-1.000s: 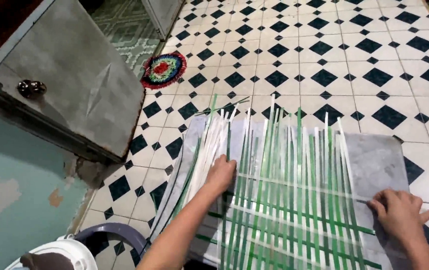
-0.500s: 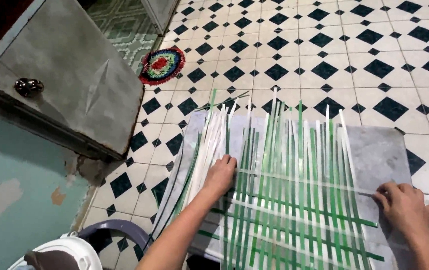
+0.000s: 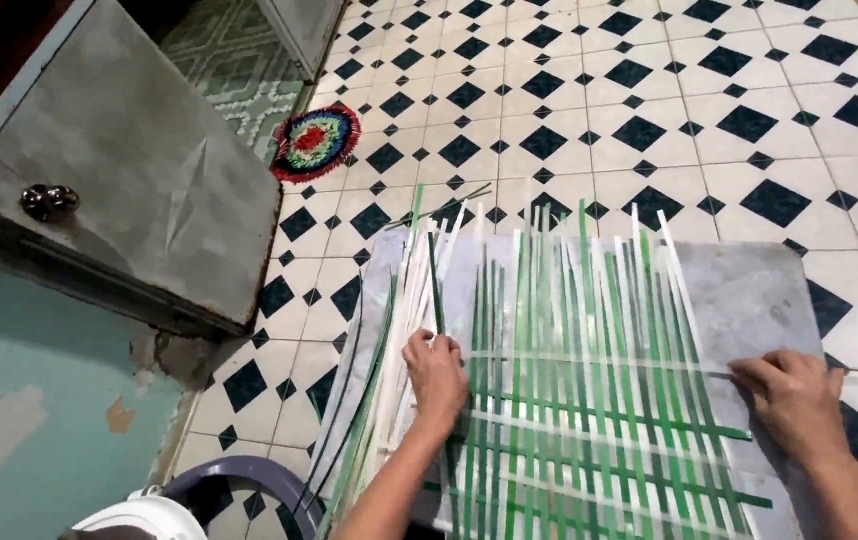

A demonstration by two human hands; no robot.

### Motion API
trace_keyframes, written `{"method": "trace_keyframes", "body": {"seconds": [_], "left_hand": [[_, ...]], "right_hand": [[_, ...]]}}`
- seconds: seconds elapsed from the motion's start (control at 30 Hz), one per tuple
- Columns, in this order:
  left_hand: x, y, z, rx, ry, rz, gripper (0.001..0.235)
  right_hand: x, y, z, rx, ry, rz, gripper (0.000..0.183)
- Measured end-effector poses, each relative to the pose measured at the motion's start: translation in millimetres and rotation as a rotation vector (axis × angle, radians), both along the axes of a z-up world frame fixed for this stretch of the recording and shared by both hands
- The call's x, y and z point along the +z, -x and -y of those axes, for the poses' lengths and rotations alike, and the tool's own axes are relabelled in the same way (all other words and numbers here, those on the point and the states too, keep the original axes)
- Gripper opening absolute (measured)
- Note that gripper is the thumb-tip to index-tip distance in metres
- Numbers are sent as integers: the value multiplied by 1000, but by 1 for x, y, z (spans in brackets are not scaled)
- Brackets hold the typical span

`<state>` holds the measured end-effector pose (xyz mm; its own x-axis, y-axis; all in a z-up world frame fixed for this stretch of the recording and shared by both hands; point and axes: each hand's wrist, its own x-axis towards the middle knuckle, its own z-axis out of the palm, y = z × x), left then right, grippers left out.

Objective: The person weaves a mat by hand using green and white plastic strips on a tiled floor. They interlace the strips in a regular pattern, adjusting the alignment as the mat grows.

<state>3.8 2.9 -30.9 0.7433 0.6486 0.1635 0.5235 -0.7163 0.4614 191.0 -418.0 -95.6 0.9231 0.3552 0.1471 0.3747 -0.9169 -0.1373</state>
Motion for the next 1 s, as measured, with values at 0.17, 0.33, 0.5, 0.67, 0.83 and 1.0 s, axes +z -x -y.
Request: {"method": "trace_keyframes", "body": {"seconds": [0.17,0.33,0.5,0.67,0.83,1.0], "left_hand": [[-10,0,2,109,116,86,12],[14,-1,-9,251,418,108,37],[14,-9,-51,154,332,-341,12],[31,-21,-65,89,369,-383,14],[77,-32,-56,10,433,-514,12],[49,-34,-79,-78,594,-478,21]], "right_hand": [[2,1,-7,29,-22,50,20],[14,2,-11,19,-54,22,20],[14,-2,-9,52,-21,0,20],[23,0,-13,48,-57,-37,24],[13,-4,-10,70,10,3,23],[10,-6,-8,48,41,24,23]]}}
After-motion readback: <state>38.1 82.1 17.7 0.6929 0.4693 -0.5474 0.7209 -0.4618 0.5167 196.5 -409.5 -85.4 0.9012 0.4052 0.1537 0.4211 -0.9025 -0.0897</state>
